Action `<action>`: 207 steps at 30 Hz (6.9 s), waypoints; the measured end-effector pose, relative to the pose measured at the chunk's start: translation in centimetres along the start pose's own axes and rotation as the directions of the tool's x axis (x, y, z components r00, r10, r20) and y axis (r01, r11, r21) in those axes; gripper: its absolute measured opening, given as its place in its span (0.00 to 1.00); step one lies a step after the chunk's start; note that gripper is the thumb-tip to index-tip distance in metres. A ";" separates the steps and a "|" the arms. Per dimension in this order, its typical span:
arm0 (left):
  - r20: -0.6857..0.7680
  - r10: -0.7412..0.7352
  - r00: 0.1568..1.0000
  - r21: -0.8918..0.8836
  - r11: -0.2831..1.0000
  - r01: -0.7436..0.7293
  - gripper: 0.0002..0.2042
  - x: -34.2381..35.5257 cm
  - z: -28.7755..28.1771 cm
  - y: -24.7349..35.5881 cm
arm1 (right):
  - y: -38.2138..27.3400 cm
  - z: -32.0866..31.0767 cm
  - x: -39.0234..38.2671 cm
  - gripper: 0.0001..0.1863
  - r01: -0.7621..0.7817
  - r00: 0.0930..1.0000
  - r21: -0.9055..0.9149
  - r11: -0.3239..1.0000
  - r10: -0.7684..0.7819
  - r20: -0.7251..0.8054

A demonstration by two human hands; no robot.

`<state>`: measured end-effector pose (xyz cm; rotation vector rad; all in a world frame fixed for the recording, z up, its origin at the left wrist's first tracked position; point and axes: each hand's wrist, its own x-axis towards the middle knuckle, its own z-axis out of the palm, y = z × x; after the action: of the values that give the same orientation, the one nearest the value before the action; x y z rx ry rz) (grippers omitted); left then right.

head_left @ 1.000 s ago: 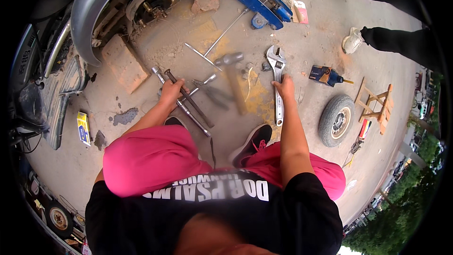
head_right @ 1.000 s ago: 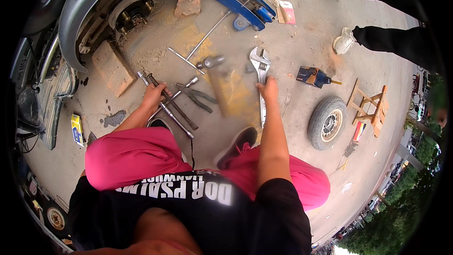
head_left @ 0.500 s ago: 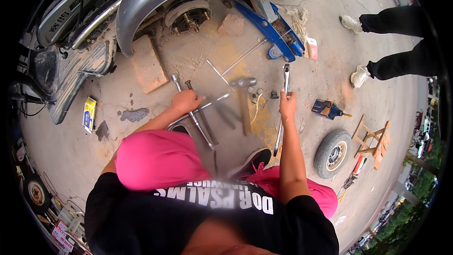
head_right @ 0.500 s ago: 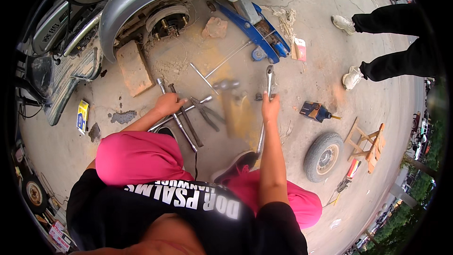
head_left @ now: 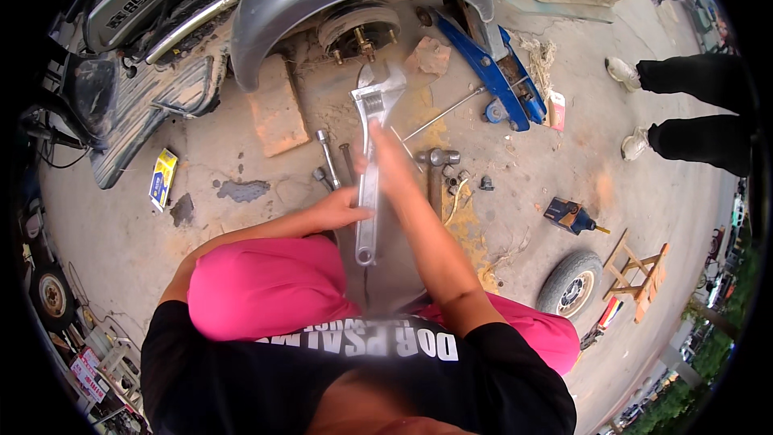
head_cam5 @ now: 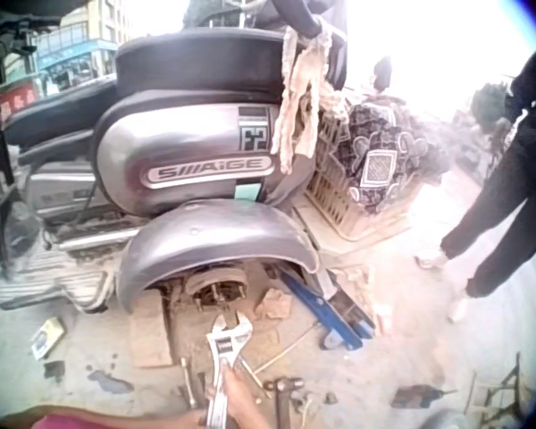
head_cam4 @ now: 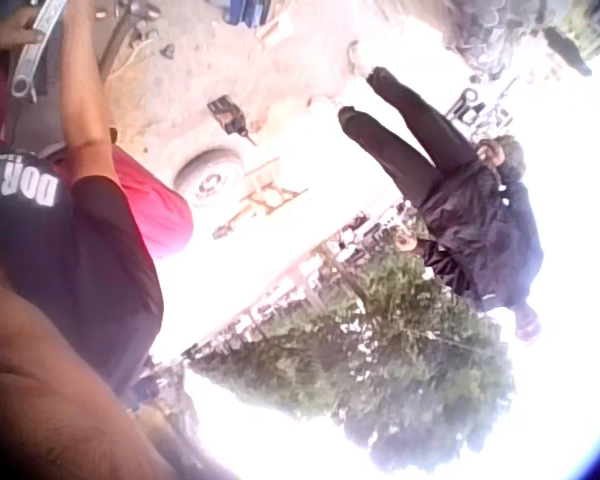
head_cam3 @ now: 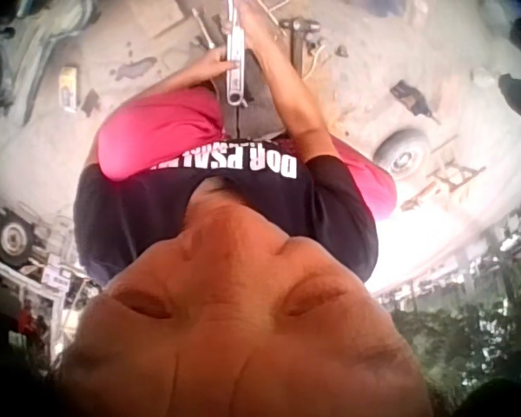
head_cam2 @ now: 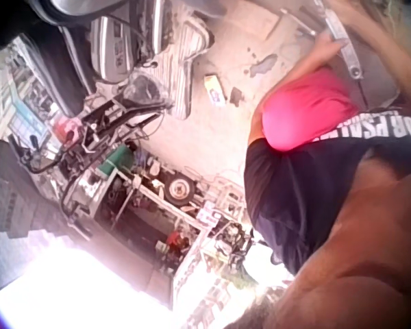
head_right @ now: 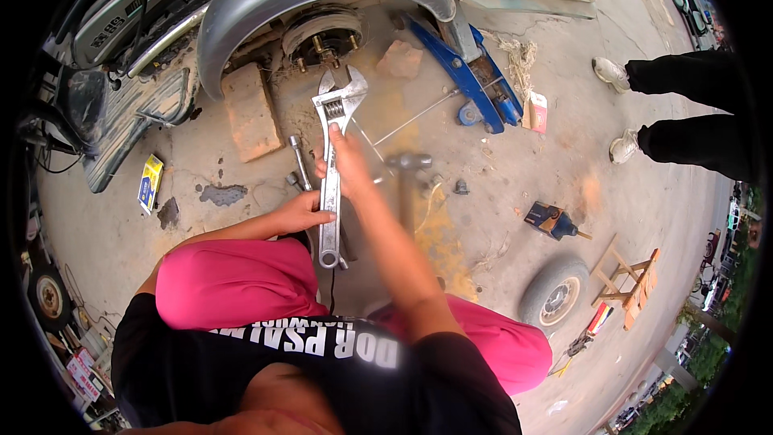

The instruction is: The person sits on the ground and uses a wrench and hammer to remove the brake drum and internal components from a scooter's rear wheel hub. They then retrieve a small part from a shelf and return to the wheel to continue the repair.

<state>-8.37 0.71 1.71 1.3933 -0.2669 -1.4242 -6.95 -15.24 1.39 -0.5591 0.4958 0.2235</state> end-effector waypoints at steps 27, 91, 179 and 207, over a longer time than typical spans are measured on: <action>-0.007 0.076 0.997 -0.132 0.988 -0.076 0.15 -4.5 -1.4 4.4 | 1.2 3.5 2.1 0.27 0.014 0.999 0.279 0.960 -0.026 0.042; -0.067 0.128 0.989 -0.142 0.980 -0.137 0.16 -2.3 -1.4 2.3 | -1.6 2.5 5.8 0.20 0.002 1.000 0.289 0.957 0.001 -0.011; -0.288 0.228 0.930 -0.939 0.125 -0.321 0.23 13.0 -9.1 10.3 | -6.3 -24.6 -9.0 0.45 -0.588 0.558 -0.808 0.043 -0.702 -0.443; -0.230 -0.112 0.967 -0.644 0.762 -0.065 0.08 9.2 -8.1 0.4 | -3.1 -23.1 -10.7 0.30 -0.589 0.503 -0.806 -0.061 -0.808 -0.307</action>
<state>0.90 -2.58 -5.69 0.9722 0.3950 -1.1700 -24.10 -31.43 -8.80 -2.5263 1.3149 -0.0292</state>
